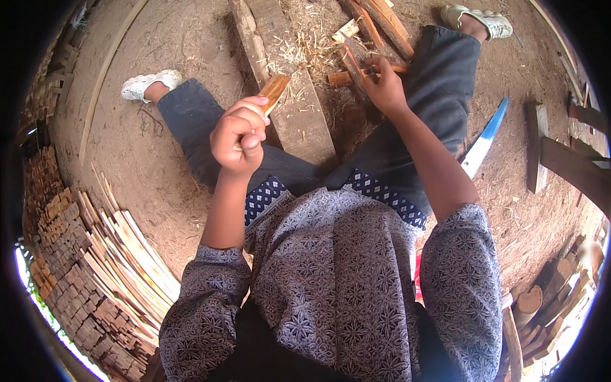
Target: The person sits on the ground and uses a curved knife to shave and shape a small piece of wood held in the left hand. The person repeatedly rotates the wood and removes thin shavings, producing a pile of wood shavings on the ground.
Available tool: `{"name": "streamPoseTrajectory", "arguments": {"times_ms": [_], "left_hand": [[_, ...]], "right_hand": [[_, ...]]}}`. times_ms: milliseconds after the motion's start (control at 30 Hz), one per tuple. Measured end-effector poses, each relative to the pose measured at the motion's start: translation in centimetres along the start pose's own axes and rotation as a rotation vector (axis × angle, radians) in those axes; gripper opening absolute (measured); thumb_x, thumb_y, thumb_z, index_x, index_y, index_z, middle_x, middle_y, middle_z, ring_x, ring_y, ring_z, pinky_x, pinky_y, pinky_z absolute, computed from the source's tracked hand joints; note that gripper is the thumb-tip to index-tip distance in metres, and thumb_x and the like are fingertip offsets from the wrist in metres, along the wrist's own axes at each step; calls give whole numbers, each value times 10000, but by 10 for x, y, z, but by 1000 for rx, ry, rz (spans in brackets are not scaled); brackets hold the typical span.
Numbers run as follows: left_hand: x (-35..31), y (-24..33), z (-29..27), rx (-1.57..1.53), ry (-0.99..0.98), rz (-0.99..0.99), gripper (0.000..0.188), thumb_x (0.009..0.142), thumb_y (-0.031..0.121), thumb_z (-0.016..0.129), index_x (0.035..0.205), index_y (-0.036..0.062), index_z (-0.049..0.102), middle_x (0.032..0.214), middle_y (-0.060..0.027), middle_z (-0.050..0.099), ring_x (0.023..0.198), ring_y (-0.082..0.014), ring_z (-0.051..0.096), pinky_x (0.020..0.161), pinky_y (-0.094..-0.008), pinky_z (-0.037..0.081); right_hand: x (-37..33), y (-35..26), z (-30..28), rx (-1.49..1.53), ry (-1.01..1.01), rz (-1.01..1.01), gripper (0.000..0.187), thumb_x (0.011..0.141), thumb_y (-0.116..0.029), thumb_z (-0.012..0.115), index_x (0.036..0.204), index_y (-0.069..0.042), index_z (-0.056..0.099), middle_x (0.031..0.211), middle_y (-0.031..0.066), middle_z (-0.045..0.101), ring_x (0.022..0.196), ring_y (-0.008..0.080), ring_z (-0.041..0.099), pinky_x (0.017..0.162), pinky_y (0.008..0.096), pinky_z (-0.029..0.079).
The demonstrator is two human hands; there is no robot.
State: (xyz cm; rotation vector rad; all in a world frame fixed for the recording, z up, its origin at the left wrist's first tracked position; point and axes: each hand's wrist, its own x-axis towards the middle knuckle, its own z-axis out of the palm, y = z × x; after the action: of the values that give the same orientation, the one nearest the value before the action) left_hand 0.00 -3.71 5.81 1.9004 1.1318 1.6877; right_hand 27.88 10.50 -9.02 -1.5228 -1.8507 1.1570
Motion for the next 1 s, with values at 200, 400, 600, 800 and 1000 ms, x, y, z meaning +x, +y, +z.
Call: {"name": "streamPoseTrajectory", "arguments": {"times_ms": [200, 400, 600, 800, 1000], "left_hand": [[-24, -6, 12, 10, -55, 2, 461, 1037, 419, 633, 821, 50, 462, 662, -66, 544, 627, -251, 590, 681, -415, 586], [-33, -6, 21, 62, -18, 13, 466, 1036, 425, 633, 819, 50, 461, 665, -68, 544, 617, -259, 589, 652, -400, 578], [-35, -5, 22, 36, 6, 15, 468, 1035, 413, 640, 807, 45, 464, 656, -68, 539, 609, -261, 579, 644, -402, 575], [-31, -1, 27, 48, -16, 1, 458, 1027, 335, 666, 736, 50, 457, 646, -73, 521, 601, -259, 567, 610, -383, 538], [-17, 3, 29, -6, -134, -29, 436, 898, 250, 772, 640, 80, 465, 622, -71, 487, 585, -278, 524, 548, -381, 432]], "right_hand": [[-26, -107, -18, 267, -529, 163, 349, 994, -55, 569, 1341, -98, 578, 1156, 139, 685, 823, 167, 680, 722, 337, 582], [-50, -152, -21, -19, -627, -131, 236, 980, -137, 651, 1203, -74, 696, 947, 142, 746, 852, 283, 734, 809, 405, 562], [-28, -136, 6, -147, -560, -228, 224, 953, -140, 658, 1157, -64, 712, 976, 182, 756, 941, 353, 737, 842, 434, 562], [18, -92, 35, -352, -529, -201, 260, 971, -263, 611, 1148, -118, 737, 1053, 203, 749, 1024, 405, 713, 933, 484, 544], [17, -110, 19, -314, -465, -59, 263, 978, -319, 639, 1124, -122, 734, 1003, 207, 754, 962, 357, 736, 863, 467, 562]]}}
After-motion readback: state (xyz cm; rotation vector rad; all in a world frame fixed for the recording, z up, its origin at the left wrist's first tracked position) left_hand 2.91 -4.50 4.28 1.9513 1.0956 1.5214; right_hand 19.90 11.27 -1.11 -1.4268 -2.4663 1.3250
